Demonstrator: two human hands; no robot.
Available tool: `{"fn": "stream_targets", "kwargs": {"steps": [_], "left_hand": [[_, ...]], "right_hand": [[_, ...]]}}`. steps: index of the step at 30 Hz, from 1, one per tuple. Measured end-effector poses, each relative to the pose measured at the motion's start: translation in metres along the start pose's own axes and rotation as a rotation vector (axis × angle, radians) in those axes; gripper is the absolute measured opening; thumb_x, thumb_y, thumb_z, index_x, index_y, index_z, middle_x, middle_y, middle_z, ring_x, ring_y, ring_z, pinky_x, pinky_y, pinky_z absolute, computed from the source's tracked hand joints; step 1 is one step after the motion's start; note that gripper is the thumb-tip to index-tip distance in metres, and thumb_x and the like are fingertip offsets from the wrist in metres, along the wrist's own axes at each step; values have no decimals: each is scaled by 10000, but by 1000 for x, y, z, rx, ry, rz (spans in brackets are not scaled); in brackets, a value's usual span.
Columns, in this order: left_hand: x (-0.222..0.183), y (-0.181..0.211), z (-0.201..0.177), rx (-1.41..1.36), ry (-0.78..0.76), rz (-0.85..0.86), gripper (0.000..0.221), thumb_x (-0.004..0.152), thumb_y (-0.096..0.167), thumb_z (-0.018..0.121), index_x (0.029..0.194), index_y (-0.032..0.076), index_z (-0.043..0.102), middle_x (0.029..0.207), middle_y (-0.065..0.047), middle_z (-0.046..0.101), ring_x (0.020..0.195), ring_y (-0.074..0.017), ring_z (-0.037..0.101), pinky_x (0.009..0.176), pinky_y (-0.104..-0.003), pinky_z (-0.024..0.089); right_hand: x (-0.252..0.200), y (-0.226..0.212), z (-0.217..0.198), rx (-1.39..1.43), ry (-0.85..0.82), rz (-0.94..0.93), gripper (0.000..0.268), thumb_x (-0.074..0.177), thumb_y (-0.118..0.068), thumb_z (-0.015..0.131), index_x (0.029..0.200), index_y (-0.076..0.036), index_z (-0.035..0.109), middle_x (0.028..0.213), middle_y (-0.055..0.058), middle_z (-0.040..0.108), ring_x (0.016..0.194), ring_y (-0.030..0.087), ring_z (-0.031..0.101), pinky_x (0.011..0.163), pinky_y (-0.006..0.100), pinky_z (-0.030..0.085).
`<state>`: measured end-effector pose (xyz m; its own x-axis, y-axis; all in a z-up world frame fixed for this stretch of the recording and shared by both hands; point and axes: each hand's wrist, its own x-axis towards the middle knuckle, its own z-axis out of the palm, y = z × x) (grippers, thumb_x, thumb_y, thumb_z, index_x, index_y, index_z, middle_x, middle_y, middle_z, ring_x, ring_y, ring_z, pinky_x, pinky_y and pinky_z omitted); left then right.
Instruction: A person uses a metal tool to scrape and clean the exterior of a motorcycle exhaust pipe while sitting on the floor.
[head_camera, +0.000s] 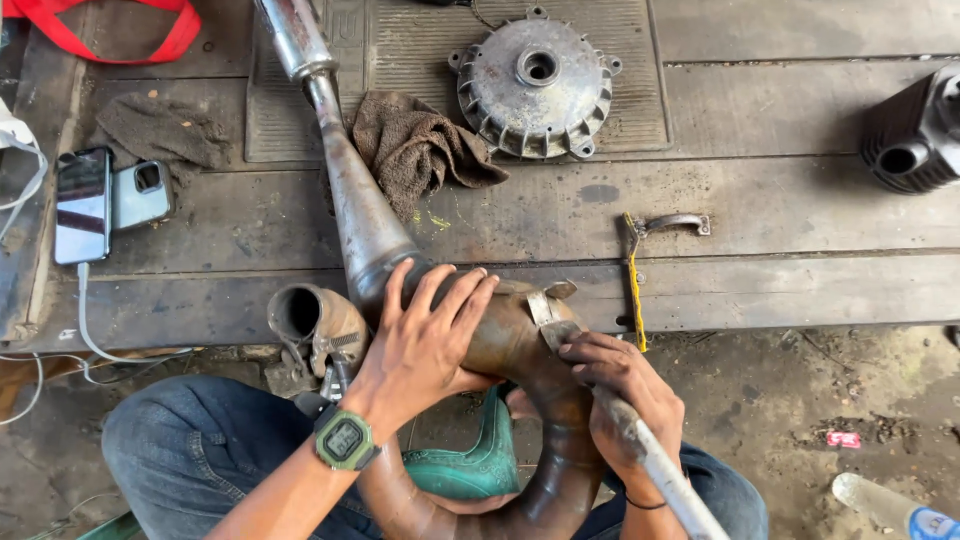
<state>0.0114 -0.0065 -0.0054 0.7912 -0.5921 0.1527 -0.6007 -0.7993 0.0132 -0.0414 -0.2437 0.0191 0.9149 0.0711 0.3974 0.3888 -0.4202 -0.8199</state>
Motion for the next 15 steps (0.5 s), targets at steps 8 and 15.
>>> {"fn": "stream_targets", "kwargs": {"steps": [8,15], "left_hand": [[5,-2,10,-56,46,-26,1141,742,888,629,1512,65,452,1454,-97,559,1304,-319,513,1131,-613,323],[13,-3,12,-294,-38,-77,841,995,705,284,1545,80,405,1553,-133,487,1434,-303,429,1210,-556,231]], "right_hand": [[-1,0,0,-12,112,-51,59,985,-56,608,978,-14,649,1072,170,737,1062,297,733,1019,387,582],[-10,10,-4,-40,280,-36,142,986,33,641,1122,8,606,1159,170,650,1122,298,651,1070,407,549]]}}
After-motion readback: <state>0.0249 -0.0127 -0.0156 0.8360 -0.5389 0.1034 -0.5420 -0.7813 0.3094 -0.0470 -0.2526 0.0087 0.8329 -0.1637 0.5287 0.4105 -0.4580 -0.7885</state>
